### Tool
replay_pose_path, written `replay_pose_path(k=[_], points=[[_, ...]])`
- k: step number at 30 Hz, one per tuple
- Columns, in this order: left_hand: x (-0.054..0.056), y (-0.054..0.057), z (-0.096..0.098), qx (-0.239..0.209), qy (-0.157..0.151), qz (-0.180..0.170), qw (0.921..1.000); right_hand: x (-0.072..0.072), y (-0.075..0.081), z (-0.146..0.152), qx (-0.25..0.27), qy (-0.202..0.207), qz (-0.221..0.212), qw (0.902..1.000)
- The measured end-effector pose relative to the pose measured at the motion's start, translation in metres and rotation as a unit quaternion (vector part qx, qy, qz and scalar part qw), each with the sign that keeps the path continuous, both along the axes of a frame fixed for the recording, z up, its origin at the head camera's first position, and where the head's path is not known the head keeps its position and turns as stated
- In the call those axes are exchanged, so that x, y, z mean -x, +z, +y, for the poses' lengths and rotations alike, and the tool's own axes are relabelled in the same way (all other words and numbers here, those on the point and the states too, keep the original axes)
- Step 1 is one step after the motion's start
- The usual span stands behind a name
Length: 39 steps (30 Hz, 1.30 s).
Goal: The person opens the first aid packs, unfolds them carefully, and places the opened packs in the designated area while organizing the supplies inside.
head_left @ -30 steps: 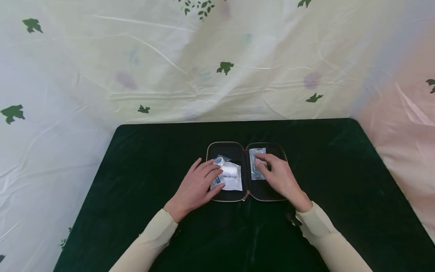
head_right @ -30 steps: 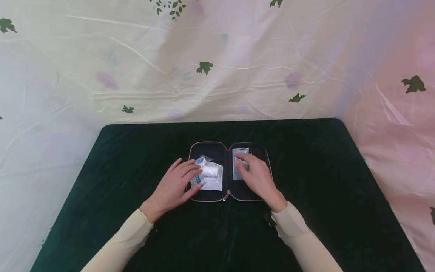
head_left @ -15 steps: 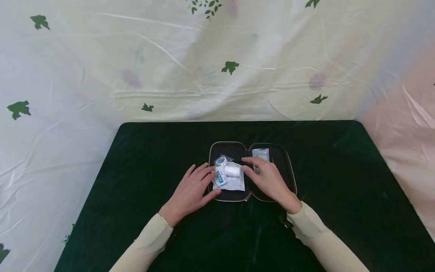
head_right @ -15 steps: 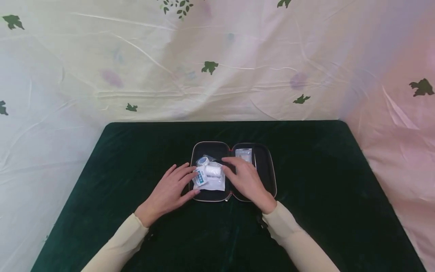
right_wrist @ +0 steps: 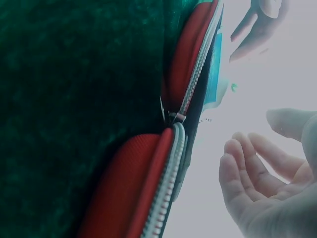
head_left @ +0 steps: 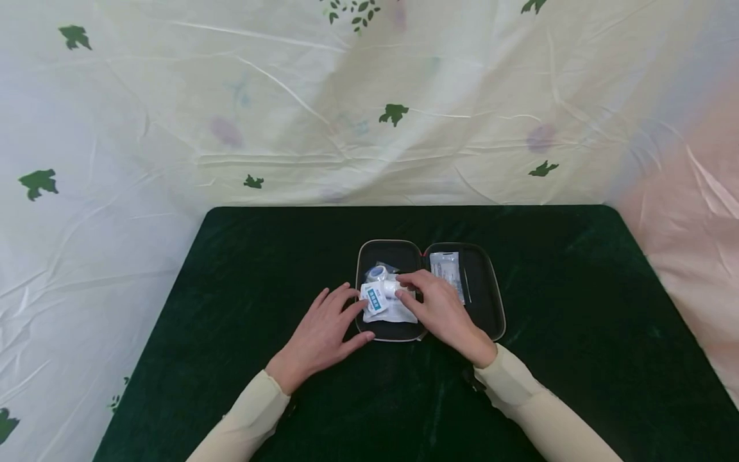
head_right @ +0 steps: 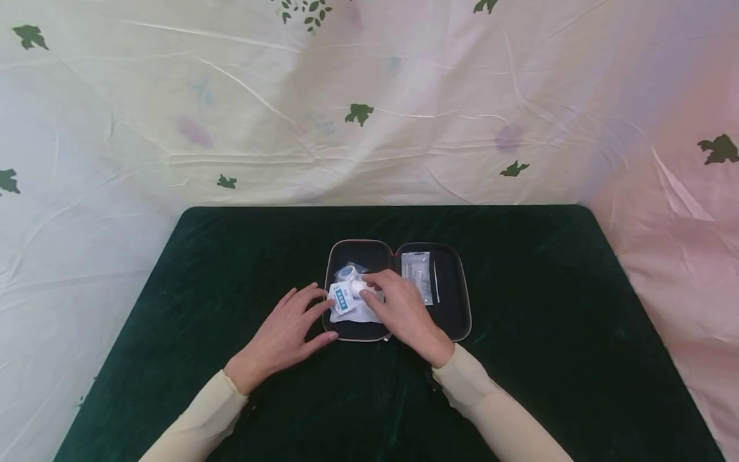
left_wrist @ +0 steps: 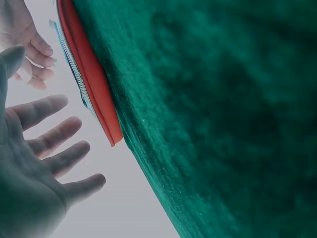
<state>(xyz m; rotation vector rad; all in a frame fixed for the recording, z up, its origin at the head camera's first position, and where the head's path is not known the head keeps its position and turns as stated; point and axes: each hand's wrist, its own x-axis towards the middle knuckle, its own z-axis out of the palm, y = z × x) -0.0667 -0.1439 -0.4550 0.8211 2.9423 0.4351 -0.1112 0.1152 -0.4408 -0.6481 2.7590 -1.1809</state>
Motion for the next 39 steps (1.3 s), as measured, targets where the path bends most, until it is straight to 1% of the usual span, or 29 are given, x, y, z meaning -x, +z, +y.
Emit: replay_pose_path(k=[2,7,15,21,25,30,32,34,37,39], points=[[0.0,-0.001,0.001,0.003,-0.004,-0.009,0.9999,-0.001,0.0,-0.001,-0.006,-0.005,0.0,1.0],[-0.001,0.001,0.006,0.025,-0.026,-0.038,0.9986,-0.003,0.001,-0.001,-0.017,-0.005,-0.008,0.9998],[-0.003,0.001,0.012,0.056,-0.05,-0.056,0.9956,-0.005,-0.001,-0.002,-0.029,0.0,-0.033,0.999],[-0.006,-0.001,0.016,0.051,-0.064,-0.069,0.9942,-0.006,-0.004,-0.007,-0.022,0.002,-0.036,0.9991],[-0.007,-0.001,0.018,0.046,-0.07,-0.073,0.9938,-0.007,-0.006,-0.009,-0.012,-0.004,-0.036,0.9993],[-0.007,0.0,0.019,0.041,-0.073,-0.077,0.9935,-0.008,-0.006,-0.01,-0.004,-0.015,-0.052,0.9985],[-0.008,0.0,0.018,0.037,-0.076,-0.074,0.9937,-0.008,-0.006,-0.009,0.005,-0.021,-0.068,0.9974],[-0.008,0.001,0.018,0.026,-0.08,-0.061,0.9946,-0.008,-0.005,-0.007,0.018,-0.028,-0.086,0.9957],[-0.009,0.003,0.016,-0.001,-0.085,-0.027,0.996,-0.008,-0.003,-0.002,0.039,-0.041,-0.112,0.9921],[-0.008,0.003,0.016,-0.02,-0.087,-0.003,0.996,-0.008,-0.002,0.002,0.048,-0.049,-0.118,0.9906]])
